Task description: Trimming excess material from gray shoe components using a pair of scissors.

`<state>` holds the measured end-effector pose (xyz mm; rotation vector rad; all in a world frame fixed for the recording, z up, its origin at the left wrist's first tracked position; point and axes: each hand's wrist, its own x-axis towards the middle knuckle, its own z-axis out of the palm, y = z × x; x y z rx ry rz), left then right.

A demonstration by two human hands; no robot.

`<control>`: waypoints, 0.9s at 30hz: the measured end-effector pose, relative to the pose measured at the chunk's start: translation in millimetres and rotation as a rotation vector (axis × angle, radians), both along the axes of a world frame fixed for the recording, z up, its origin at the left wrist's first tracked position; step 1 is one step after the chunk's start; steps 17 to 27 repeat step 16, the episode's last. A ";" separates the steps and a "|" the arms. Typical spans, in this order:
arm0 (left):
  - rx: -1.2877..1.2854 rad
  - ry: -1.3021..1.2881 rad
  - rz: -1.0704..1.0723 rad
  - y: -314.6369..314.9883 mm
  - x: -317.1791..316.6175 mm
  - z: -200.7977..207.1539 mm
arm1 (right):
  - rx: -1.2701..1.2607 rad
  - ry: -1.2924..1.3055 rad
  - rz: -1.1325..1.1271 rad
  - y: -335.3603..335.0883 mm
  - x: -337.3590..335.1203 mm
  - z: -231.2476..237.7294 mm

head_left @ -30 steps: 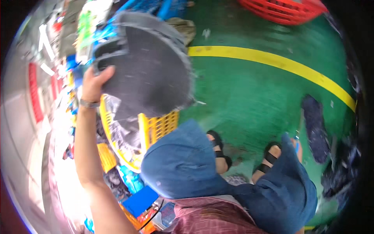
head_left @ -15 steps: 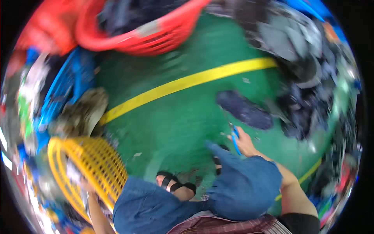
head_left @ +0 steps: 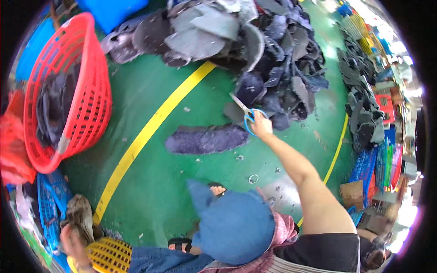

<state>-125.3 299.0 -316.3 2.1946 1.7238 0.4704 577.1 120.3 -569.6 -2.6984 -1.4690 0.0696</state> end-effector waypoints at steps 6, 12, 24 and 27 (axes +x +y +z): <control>-0.147 0.097 -0.914 25.7 349.1 -177.1 | 0.288 0.332 -0.014 40.7 -81.7 18.1; -1.422 -0.453 -0.655 -24.6 446.9 -340.4 | 0.430 0.940 -0.216 60.6 -127.9 128.4; -0.844 -0.728 -0.140 -44.5 462.9 -281.3 | 0.473 1.111 -0.186 95.2 -140.3 124.2; -0.844 -0.728 -0.140 -44.5 462.9 -281.3 | 0.473 1.111 -0.186 95.2 -140.3 124.2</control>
